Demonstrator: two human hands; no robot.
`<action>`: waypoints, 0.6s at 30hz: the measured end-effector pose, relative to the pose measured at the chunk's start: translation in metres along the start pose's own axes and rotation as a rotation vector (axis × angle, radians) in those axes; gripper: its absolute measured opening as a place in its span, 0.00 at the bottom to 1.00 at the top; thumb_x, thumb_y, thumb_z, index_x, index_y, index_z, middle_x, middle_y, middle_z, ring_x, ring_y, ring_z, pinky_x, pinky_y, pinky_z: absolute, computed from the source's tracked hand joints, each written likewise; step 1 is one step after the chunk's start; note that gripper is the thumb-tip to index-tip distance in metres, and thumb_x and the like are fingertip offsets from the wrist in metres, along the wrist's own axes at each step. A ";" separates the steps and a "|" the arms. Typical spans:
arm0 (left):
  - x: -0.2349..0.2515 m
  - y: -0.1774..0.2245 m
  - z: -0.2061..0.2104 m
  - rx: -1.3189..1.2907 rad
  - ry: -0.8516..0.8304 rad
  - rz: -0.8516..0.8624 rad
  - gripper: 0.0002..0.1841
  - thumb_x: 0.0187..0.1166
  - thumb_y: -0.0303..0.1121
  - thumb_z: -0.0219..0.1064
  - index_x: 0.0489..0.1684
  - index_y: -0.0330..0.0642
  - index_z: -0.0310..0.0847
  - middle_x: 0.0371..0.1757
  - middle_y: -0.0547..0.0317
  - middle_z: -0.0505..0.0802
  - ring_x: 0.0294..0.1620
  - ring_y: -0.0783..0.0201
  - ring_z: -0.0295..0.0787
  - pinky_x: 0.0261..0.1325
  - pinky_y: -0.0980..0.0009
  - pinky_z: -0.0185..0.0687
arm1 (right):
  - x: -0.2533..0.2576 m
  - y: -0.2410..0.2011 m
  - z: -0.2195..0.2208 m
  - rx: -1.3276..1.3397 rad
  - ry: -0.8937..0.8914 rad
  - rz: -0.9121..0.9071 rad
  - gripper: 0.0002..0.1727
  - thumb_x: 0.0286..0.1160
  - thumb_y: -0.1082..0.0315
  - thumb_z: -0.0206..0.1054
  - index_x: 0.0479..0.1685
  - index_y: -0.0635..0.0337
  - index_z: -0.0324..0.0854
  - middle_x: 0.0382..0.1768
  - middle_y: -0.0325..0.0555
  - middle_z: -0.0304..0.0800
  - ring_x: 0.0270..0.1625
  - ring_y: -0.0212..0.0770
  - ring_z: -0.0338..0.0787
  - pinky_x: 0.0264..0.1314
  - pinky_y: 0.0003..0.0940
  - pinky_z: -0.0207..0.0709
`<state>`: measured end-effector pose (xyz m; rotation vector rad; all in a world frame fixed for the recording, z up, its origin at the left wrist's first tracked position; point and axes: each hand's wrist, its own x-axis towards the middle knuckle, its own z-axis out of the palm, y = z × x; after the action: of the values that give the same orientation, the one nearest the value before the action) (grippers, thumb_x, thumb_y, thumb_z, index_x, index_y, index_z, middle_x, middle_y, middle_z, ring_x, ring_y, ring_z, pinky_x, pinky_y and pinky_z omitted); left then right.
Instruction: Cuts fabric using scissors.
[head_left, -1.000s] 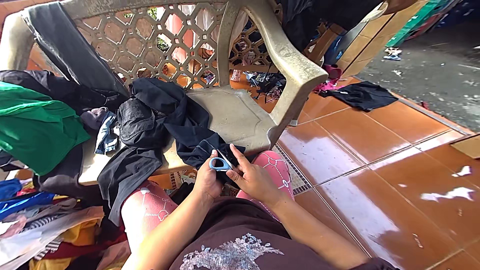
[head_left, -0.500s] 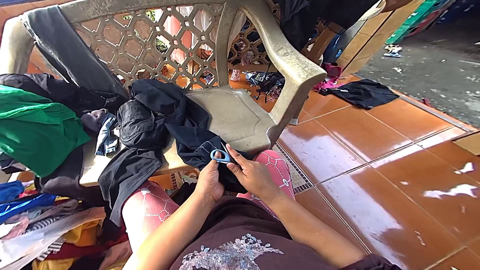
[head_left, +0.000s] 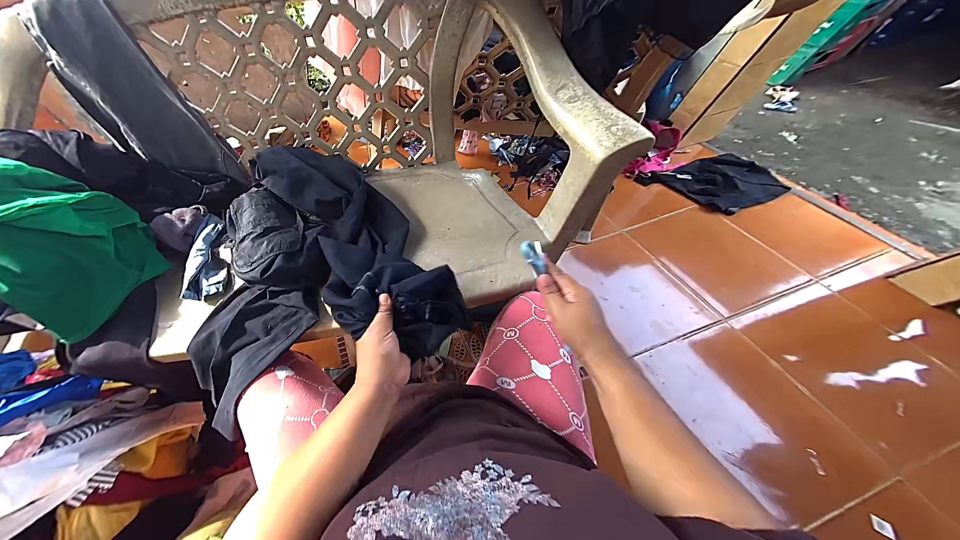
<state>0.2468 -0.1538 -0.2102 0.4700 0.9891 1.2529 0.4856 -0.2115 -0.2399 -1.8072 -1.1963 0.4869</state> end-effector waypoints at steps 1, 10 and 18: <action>-0.003 -0.006 0.000 0.028 0.004 -0.060 0.17 0.93 0.36 0.53 0.70 0.34 0.72 0.54 0.47 0.91 0.55 0.58 0.91 0.60 0.59 0.88 | -0.010 -0.009 0.009 0.021 -0.059 -0.047 0.31 0.92 0.54 0.50 0.85 0.68 0.67 0.49 0.57 0.90 0.36 0.37 0.82 0.44 0.38 0.78; -0.007 -0.014 0.000 0.084 -0.159 -0.185 0.14 0.93 0.34 0.52 0.59 0.32 0.77 0.44 0.49 0.93 0.46 0.60 0.93 0.55 0.62 0.90 | -0.027 -0.040 0.045 0.021 -0.652 -0.255 0.49 0.84 0.39 0.53 0.94 0.66 0.45 0.32 0.48 0.89 0.31 0.43 0.83 0.45 0.50 0.80; -0.008 -0.017 0.003 -0.039 -0.173 -0.234 0.14 0.94 0.34 0.50 0.55 0.34 0.78 0.41 0.50 0.92 0.44 0.62 0.93 0.53 0.64 0.89 | -0.039 -0.044 0.056 -0.148 -0.480 -0.346 0.40 0.90 0.39 0.43 0.93 0.56 0.56 0.34 0.55 0.91 0.31 0.55 0.87 0.38 0.58 0.80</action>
<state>0.2589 -0.1659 -0.2184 0.4123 0.8460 1.0026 0.4043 -0.2137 -0.2387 -1.5981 -1.8770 0.6640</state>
